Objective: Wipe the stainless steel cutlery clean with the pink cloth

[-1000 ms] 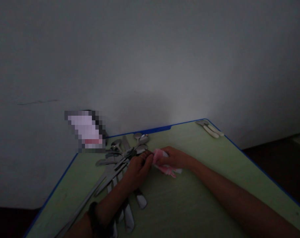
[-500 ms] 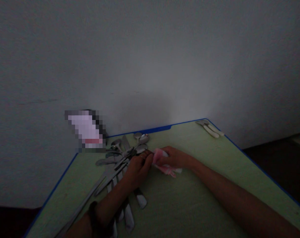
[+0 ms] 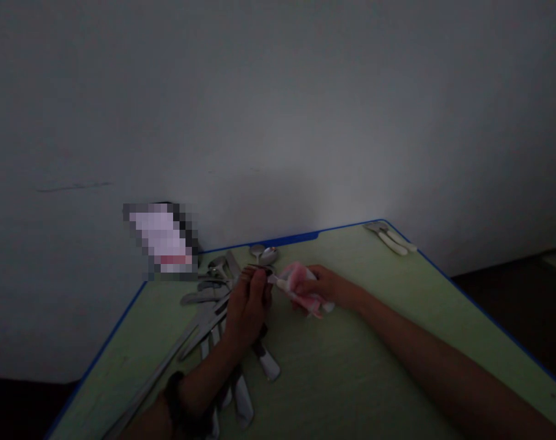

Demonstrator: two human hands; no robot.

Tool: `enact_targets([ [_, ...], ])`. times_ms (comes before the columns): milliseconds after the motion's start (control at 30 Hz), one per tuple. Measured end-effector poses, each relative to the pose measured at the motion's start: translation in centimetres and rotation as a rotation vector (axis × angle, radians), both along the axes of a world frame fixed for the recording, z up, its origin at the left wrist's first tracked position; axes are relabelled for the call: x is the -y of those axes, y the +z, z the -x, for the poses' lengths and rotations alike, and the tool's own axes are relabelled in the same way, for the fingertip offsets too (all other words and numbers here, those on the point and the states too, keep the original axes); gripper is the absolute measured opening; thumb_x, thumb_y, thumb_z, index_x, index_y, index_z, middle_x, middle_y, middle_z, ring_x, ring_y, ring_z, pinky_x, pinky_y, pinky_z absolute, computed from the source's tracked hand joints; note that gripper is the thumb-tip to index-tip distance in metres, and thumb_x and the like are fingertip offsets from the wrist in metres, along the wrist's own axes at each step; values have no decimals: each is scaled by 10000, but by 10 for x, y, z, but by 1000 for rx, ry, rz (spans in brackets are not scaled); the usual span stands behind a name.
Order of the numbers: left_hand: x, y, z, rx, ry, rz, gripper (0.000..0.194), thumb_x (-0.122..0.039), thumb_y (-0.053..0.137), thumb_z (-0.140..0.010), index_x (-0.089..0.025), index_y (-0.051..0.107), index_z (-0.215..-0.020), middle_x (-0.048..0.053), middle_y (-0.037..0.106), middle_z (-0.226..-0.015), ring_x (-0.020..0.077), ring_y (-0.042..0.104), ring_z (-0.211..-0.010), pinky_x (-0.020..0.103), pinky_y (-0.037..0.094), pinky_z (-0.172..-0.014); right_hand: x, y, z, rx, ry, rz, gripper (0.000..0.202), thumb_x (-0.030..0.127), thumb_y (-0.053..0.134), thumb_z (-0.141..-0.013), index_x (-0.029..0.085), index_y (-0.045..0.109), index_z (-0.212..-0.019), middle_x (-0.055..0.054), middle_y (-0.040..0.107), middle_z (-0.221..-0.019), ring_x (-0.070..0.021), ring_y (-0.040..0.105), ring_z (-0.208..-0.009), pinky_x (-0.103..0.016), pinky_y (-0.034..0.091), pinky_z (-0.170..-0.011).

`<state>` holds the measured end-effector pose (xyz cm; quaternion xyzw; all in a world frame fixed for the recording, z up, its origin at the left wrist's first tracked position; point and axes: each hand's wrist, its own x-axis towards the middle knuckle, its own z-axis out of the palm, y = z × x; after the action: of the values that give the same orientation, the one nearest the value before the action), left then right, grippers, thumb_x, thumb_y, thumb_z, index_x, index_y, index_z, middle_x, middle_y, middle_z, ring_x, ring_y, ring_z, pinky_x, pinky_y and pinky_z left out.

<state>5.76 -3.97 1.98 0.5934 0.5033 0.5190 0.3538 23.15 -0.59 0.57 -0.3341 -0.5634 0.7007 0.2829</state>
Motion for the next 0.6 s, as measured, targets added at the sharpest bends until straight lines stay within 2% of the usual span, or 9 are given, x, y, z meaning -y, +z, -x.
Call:
enact_targets([
  [133,-1,-1,2,74,-14,-69,168,-366,463,-867,-201,459,-896,-87,397,-568,50,373,-410,150,306,-385,1,2,-2,-32,15,30,208,286,623,-627,125,595,-756,-13,645,-616,-96,546,-452,-184,399,-403],
  [267,2,-2,2,66,-129,-94,252,-370,441,-885,-206,449,-1077,-83,399,-590,51,358,-426,144,301,-387,0,3,-5,-68,-13,69,182,275,582,-618,125,598,-719,-12,641,-585,-96,545,-452,-186,412,-419],
  [400,3,-4,2,39,-197,-124,300,-378,415,-903,-195,423,-1140,-77,394,-592,55,339,-429,147,294,-391,-1,0,-9,-147,20,98,203,301,558,-624,123,585,-717,-13,629,-554,-102,544,-429,-193,420,-412],
  [600,-1,-12,6,4,-223,-132,308,-380,409,-906,-197,397,-1154,-78,382,-603,53,324,-425,150,287,-390,-5,-8,-13,-190,57,140,205,302,540,-634,128,559,-740,-9,617,-541,-109,531,-408,-204,421,-390],
])
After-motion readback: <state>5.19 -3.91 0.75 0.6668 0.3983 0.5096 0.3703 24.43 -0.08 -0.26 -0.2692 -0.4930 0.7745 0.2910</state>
